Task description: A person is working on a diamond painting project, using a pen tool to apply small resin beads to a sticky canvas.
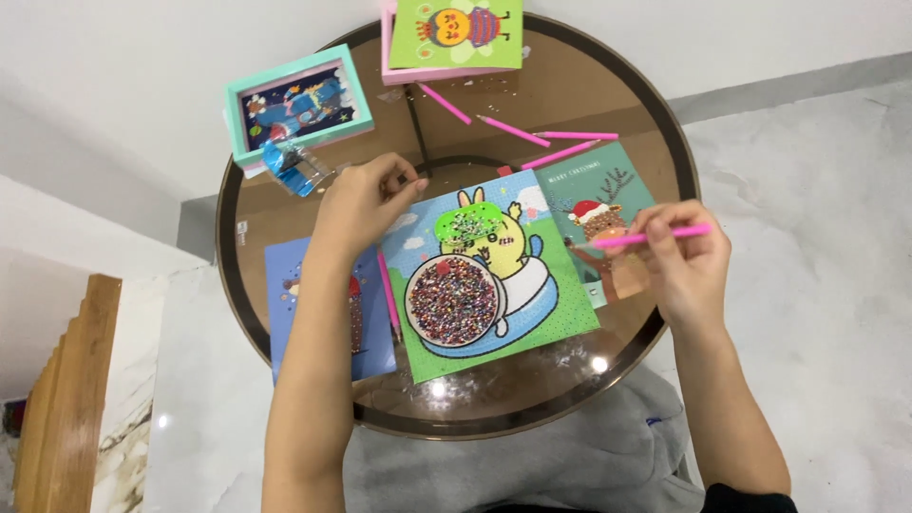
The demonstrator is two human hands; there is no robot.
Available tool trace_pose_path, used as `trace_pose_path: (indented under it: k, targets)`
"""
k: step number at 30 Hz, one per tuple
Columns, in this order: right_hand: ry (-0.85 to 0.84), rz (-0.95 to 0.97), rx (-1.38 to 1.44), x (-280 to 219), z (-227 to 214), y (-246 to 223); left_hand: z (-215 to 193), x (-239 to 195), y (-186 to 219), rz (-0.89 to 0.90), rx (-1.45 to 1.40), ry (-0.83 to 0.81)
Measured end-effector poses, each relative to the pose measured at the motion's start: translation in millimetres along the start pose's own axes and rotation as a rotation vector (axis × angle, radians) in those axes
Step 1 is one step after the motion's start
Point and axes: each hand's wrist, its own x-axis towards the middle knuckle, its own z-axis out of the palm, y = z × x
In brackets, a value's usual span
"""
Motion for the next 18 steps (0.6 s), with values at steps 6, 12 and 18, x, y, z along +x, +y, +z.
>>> trace_pose_path:
  k: [6, 12, 18]
  targets:
    - [-0.378, -0.020, -0.153, -8, 57, -14, 0, 0, 4, 0.040, -0.024, 0.016]
    - [-0.615, -0.004, -0.243, 24, 114, -45, -2, -2, 7, 0.075, -0.073, 0.002]
    - [-0.803, -0.121, -0.342, 57, 158, -38, 2, 2, -1, 0.082, -0.061, -0.024]
